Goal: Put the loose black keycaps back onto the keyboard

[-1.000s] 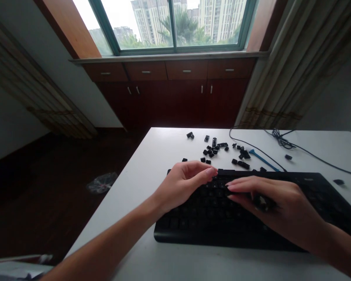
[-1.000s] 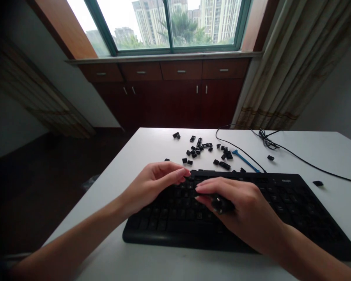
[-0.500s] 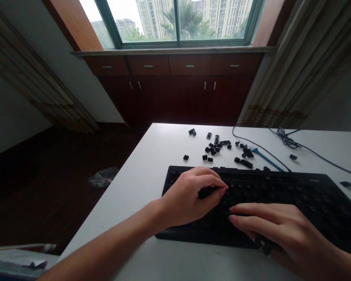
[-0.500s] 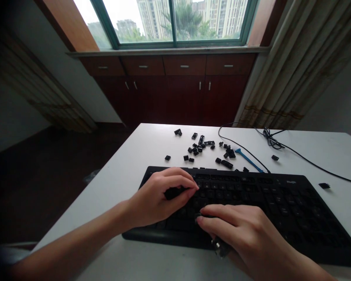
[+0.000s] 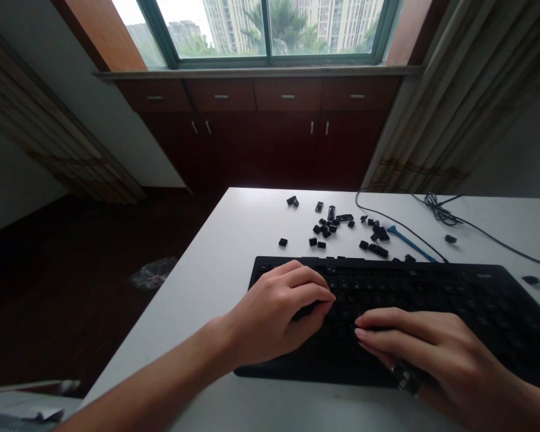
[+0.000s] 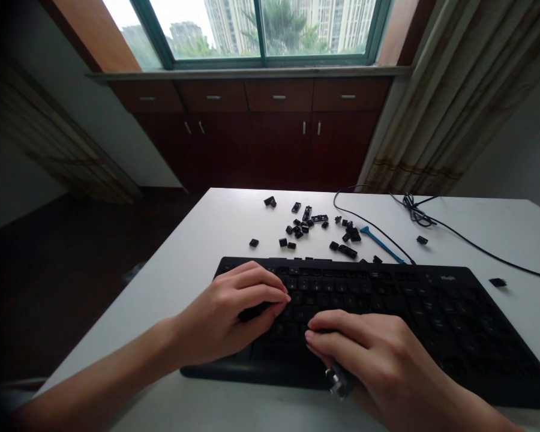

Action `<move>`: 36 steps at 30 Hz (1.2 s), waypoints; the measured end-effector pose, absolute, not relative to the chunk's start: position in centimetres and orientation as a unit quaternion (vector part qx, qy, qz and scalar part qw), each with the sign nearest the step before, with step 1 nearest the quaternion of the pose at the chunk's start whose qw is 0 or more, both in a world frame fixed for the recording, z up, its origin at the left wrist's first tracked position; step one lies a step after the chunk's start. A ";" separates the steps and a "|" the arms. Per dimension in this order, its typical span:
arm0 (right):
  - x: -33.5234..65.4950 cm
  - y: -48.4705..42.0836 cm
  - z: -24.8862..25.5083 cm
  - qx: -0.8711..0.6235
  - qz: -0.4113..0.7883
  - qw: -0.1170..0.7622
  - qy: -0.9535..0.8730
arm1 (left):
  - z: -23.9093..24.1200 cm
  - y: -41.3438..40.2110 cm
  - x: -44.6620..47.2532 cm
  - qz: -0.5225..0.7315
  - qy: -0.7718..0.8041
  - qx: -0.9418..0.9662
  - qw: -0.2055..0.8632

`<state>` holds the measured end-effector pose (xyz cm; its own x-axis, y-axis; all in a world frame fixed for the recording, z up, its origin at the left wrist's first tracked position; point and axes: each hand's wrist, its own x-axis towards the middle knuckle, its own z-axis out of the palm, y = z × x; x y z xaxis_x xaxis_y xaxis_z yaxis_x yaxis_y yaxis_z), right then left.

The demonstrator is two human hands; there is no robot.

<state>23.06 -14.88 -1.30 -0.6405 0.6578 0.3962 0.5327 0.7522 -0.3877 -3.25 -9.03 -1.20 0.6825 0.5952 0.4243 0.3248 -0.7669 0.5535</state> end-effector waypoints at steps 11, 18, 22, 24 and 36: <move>22.5 -14.2 -0.3 -0.383 0.218 0.247 -0.863 | -1.2 -9.1 -3.1 0.297 0.263 0.889 0.227; 22.6 -14.5 -0.6 -0.366 0.189 0.230 -0.882 | -1.2 -9.1 -3.1 0.303 0.264 0.886 0.231; 22.9 -15.0 -0.9 -0.364 0.172 0.218 -0.889 | -1.3 -9.2 -3.1 0.301 0.265 0.888 0.224; 23.0 -15.1 -1.1 -0.368 0.165 0.212 -0.890 | -1.3 -9.2 -3.1 0.301 0.265 0.889 0.221; 22.1 -15.1 -0.8 -0.404 0.202 0.201 -0.869 | -1.3 -9.1 -3.3 0.299 0.263 0.893 0.210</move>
